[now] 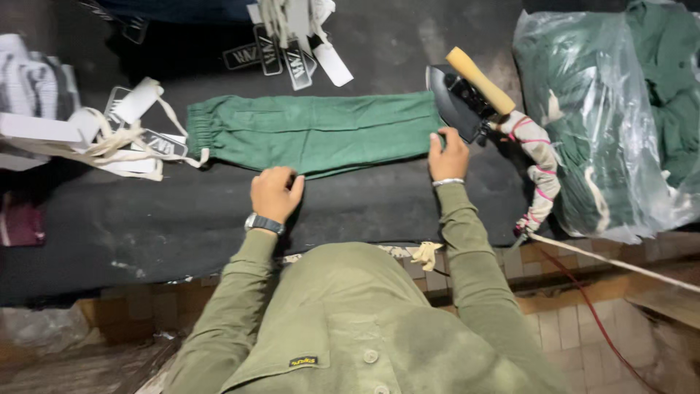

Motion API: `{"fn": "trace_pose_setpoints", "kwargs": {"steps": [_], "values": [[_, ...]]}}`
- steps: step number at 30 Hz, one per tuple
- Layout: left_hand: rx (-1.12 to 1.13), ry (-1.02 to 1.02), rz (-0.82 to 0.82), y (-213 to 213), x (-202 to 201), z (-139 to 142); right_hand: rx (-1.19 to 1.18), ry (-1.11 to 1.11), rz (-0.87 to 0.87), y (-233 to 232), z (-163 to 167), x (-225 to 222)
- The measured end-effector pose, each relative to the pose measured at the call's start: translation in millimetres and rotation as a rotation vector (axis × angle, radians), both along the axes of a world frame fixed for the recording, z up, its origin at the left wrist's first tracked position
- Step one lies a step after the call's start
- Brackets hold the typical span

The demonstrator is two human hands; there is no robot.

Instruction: The person irons a pair of light gray sweatpants on a table, then irons several green sweatpants. They fold the garments after ironing and place them on a stack.

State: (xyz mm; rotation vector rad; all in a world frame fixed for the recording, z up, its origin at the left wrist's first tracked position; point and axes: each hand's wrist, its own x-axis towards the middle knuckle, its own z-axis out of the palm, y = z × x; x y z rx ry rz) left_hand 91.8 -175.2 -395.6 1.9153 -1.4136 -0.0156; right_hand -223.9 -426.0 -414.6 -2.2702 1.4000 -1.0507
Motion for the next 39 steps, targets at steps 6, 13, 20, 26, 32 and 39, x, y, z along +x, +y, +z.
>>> {"fn": "trace_pose_setpoints", "kwargs": {"steps": [6,13,20,26,32,39], "values": [[0.020,-0.056,0.003,-1.0,-5.0,5.4,-0.088,0.215,0.214,5.8,13.2,40.1],[0.044,-0.088,-0.006,-3.9,-9.0,8.4,-0.050,0.631,0.400,-21.1,19.9,63.3],[-0.019,-0.106,0.000,2.4,-3.8,13.0,-0.349,0.547,0.316,-55.0,60.6,32.2],[-0.052,-0.123,-0.029,5.8,0.7,17.5,-0.371,0.434,0.058,-142.5,73.5,-32.3],[-0.071,-0.092,-0.034,9.5,3.8,18.0,-0.210,0.092,0.045,-141.0,65.1,-34.4],[-0.086,-0.124,-0.023,12.2,8.0,15.3,0.012,0.238,0.503,-88.6,125.8,-6.7]]}}
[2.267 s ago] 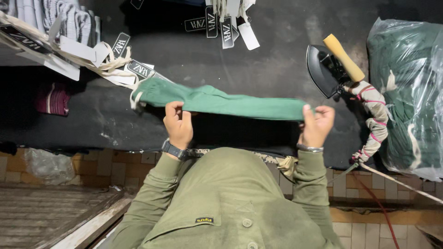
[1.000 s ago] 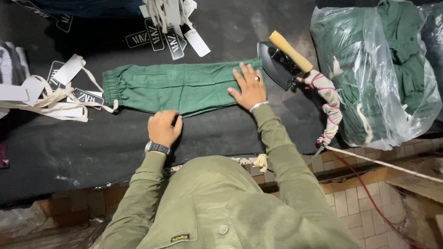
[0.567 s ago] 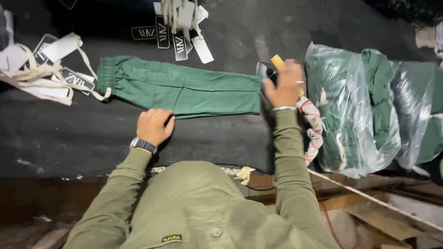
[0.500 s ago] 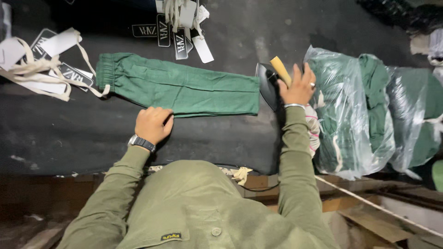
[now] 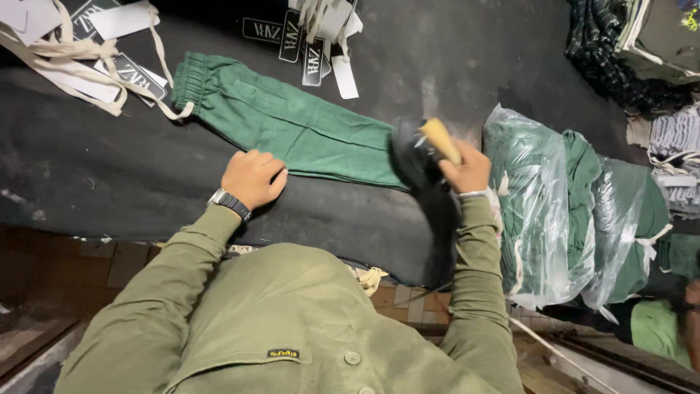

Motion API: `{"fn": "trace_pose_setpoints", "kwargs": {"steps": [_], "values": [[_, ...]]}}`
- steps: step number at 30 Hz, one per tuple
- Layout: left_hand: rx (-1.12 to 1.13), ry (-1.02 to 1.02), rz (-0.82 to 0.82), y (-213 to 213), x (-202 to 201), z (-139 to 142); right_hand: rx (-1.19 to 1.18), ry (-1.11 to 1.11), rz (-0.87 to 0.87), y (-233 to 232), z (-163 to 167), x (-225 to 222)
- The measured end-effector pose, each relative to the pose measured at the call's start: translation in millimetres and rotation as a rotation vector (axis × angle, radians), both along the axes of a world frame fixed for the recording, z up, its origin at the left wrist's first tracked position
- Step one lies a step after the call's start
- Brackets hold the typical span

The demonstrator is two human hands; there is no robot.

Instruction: The person irons a pair of light gray sweatpants on a table, then irons several green sweatpants. They fold the garments after ironing and place them on a stack.

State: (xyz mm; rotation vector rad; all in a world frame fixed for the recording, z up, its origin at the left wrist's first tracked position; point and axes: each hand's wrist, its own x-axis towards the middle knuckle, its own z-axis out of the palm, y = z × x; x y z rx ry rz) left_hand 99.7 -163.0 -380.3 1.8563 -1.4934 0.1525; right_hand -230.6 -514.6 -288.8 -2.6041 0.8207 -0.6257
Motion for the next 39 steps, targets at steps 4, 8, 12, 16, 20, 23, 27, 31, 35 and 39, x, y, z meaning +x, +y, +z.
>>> {"fn": "trace_pose_setpoints", "kwargs": {"steps": [4,8,12,16,20,23,27,31,35,39], "values": [[0.010,0.051,0.023,-2.2,-3.2,-2.6,-0.057,0.277,0.122,21.2,-13.0,40.3],[-0.132,0.368,0.250,-6.7,18.2,-9.0,-0.102,0.181,0.088,19.9,-27.1,66.4],[-0.197,0.127,0.639,0.2,85.3,-20.8,-0.155,0.191,-0.094,16.7,-26.3,74.9],[0.089,0.460,0.596,17.2,145.7,-33.5,-0.024,0.183,0.095,36.1,-21.8,72.8],[0.096,0.589,0.371,28.1,161.7,-42.1,-0.045,0.248,0.115,64.3,-25.1,79.8],[0.043,0.828,0.287,31.8,165.6,-44.4,-0.131,0.184,-0.065,71.6,-31.6,98.5],[0.027,0.769,0.141,36.9,173.5,-41.5,-0.080,0.122,-0.104,64.5,-34.4,122.3],[-0.157,1.215,0.231,43.4,175.3,-38.3,-0.065,0.125,0.087,65.5,-33.3,138.4],[-0.104,1.125,0.235,43.2,164.9,-32.9,-0.108,0.046,0.002,76.3,-32.4,154.9],[-0.120,1.136,0.180,46.4,164.2,-29.1,-0.030,0.012,0.137,87.7,-29.1,169.5]]}}
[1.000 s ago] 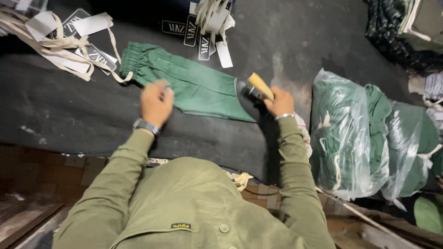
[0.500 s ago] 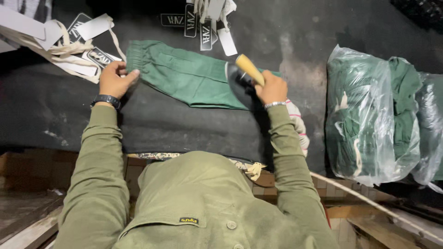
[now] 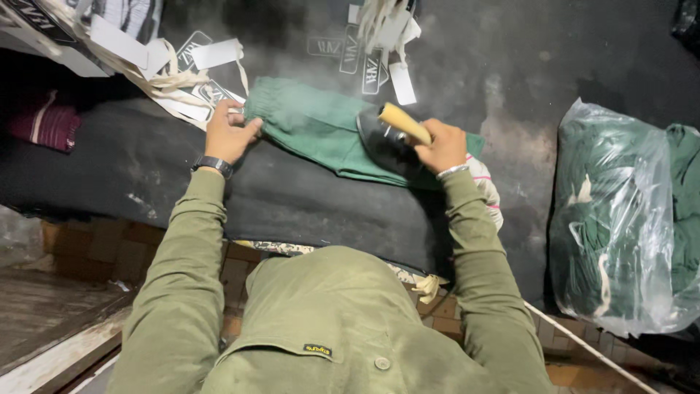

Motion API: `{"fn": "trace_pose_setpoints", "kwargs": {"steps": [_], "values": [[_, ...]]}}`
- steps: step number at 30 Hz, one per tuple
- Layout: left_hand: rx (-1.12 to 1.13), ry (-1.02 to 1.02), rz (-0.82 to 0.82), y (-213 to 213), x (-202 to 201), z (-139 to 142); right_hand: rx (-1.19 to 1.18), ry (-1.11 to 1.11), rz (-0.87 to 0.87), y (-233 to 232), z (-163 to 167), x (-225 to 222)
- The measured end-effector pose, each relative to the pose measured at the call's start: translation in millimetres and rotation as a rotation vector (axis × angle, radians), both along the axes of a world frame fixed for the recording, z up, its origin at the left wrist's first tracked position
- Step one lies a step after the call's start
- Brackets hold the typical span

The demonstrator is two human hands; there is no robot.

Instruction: The person irons a pair of light gray sweatpants on a table, then irons several green sweatpants. They fold the garments after ironing and place them on a stack.

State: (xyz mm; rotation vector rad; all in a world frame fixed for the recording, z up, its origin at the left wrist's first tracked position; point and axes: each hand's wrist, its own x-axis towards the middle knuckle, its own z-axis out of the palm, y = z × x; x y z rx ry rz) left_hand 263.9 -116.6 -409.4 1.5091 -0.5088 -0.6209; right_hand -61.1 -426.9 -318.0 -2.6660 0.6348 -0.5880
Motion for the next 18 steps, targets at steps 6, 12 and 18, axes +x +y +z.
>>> {"fn": "trace_pose_setpoints", "kwargs": {"steps": [6,12,18], "values": [[-0.046,-0.054,-0.033,3.6,7.9,-14.9,0.098,-0.035,0.057,22.9,5.8,37.6],[-0.110,0.061,-0.008,4.1,8.8,-17.6,-0.127,0.141,0.137,73.2,-7.1,122.2],[-0.052,-0.013,0.037,2.9,4.2,-10.1,-0.097,0.203,0.154,98.2,-7.7,184.1]]}}
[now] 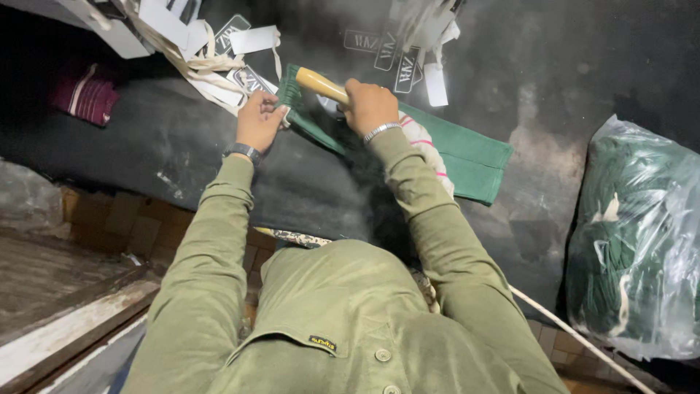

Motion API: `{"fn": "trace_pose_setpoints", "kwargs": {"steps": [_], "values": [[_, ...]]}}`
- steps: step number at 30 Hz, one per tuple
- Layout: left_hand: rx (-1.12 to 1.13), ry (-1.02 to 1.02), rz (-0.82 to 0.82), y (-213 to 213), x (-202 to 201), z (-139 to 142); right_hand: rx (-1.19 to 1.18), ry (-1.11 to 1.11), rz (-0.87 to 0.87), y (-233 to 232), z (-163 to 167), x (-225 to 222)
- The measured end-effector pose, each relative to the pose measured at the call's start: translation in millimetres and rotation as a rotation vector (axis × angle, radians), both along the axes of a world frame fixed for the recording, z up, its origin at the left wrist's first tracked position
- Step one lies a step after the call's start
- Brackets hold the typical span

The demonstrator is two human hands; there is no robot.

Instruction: The person irons a pair of light gray sweatpants on a table, then irons several green sweatpants. They fold the garments after ironing and place them on a stack.

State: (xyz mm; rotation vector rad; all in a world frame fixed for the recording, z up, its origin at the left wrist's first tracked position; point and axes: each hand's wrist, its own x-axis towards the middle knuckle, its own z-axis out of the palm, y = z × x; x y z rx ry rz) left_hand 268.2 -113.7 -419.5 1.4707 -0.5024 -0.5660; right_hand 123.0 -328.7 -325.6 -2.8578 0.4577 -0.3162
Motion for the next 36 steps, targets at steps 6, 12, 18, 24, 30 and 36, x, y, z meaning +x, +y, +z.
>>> {"fn": "trace_pose_setpoints", "kwargs": {"steps": [6,12,18,24,30,36], "values": [[0.063,-0.128,0.017,-1.2,-0.7,-5.8,0.017,0.290,0.160,-17.5,20.9,-48.9],[0.006,-0.025,0.020,-0.2,2.6,-15.4,0.095,0.202,0.155,-37.4,23.8,-158.2],[0.020,-0.205,0.064,-1.9,-1.3,-18.0,-0.087,0.198,-0.353,-108.8,13.2,-253.0],[0.300,-0.657,0.398,-14.4,-10.1,4.2,-0.147,0.167,-0.784,-173.8,-3.7,-348.3],[0.388,-0.981,0.061,-70.0,10.3,38.8,-0.324,0.221,-1.026,-196.6,-27.0,-390.5],[0.793,-0.734,-0.334,-96.5,29.4,61.1,-1.127,-0.036,-0.919,-189.4,-28.2,-335.1]]}}
